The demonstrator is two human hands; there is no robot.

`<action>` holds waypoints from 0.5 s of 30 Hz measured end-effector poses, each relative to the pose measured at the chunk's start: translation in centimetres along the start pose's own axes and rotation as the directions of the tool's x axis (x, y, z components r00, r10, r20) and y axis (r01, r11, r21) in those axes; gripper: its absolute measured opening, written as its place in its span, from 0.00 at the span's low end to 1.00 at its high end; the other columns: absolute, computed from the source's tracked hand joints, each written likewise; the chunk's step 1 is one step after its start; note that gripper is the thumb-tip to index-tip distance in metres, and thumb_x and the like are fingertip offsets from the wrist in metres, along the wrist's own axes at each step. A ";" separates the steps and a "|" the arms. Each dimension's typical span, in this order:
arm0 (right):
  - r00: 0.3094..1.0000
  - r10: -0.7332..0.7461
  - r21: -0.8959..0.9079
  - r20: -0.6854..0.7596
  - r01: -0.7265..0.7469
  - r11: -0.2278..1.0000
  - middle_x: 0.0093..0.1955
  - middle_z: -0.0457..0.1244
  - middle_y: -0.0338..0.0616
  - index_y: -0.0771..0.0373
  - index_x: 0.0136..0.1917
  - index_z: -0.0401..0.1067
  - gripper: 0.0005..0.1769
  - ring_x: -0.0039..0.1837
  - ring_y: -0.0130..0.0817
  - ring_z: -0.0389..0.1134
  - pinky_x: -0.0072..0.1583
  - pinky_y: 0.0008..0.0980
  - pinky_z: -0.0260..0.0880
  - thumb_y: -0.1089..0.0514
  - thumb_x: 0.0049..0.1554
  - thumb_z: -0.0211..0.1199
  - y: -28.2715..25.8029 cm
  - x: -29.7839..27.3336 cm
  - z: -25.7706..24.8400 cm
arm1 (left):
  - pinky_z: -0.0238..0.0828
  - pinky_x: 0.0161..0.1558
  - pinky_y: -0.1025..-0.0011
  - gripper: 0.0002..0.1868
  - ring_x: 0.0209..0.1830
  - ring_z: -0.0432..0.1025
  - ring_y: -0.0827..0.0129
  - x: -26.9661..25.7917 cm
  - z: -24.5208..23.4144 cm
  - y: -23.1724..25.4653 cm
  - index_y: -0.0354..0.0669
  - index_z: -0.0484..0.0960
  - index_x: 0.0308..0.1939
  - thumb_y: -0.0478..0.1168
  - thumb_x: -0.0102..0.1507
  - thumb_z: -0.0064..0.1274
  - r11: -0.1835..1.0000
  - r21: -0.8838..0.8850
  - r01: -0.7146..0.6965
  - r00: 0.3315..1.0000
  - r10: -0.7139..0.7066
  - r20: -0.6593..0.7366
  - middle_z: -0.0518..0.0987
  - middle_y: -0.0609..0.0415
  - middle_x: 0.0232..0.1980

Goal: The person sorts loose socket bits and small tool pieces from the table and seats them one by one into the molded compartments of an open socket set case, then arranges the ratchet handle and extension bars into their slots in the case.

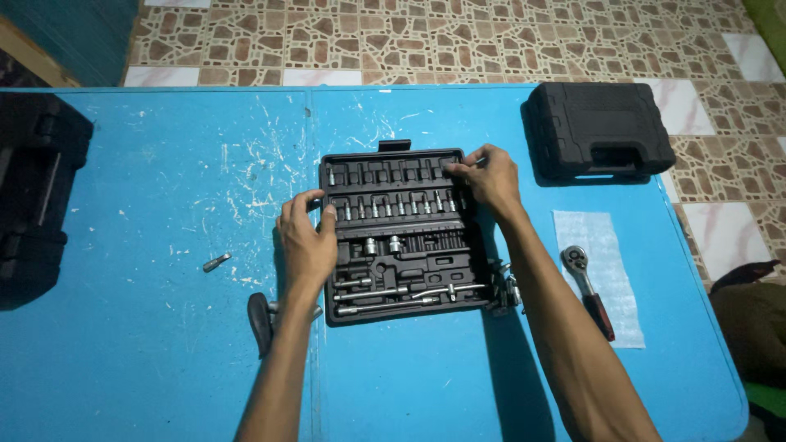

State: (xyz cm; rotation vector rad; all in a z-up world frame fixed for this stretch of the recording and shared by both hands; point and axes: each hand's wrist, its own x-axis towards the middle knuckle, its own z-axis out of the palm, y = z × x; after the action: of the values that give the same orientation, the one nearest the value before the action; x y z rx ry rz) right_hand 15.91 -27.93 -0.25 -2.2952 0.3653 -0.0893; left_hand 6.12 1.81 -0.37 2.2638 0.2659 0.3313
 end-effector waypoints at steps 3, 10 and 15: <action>1.000 -0.016 0.028 -0.008 0.016 0.999 0.39 0.69 0.46 0.67 0.43 0.73 0.26 0.40 0.30 0.70 0.43 0.32 0.71 0.46 0.47 0.81 1.7 0.6 0.3 | 0.72 0.56 0.58 0.17 0.58 0.75 0.59 0.6 -2.6 0.0 0.49 0.77 0.59 0.46 0.67 0.51 0.987 -0.099 0.124 0.984 -0.109 0.141 0.77 0.51 0.61; 0.989 -0.008 0.183 0.146 -0.019 0.983 0.40 0.68 0.45 0.67 0.45 0.75 0.21 0.38 0.28 0.65 0.40 0.29 0.64 0.49 0.51 0.78 3.3 1.7 0.5 | 0.76 0.50 0.62 0.13 0.50 0.80 0.59 0.9 -10.3 -3.9 0.42 0.83 0.54 0.40 0.69 0.49 0.993 -0.102 0.056 0.997 -0.061 -0.052 0.84 0.47 0.52; 0.993 0.053 0.088 0.105 -0.062 0.994 0.40 0.69 0.45 0.64 0.46 0.75 0.20 0.39 0.27 0.68 0.41 0.30 0.67 0.49 0.51 0.78 1.5 0.2 -0.4 | 0.74 0.51 0.59 0.10 0.47 0.78 0.55 -0.8 -13.4 -7.4 0.39 0.85 0.51 0.37 0.68 0.53 0.993 0.115 0.039 0.995 -0.028 -0.097 0.82 0.43 0.50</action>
State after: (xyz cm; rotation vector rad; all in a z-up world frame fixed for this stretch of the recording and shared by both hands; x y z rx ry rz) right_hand 15.70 -29.24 -1.12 -2.1879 0.3663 0.0406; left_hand 0.48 15.82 2.41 2.3583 0.3819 0.4165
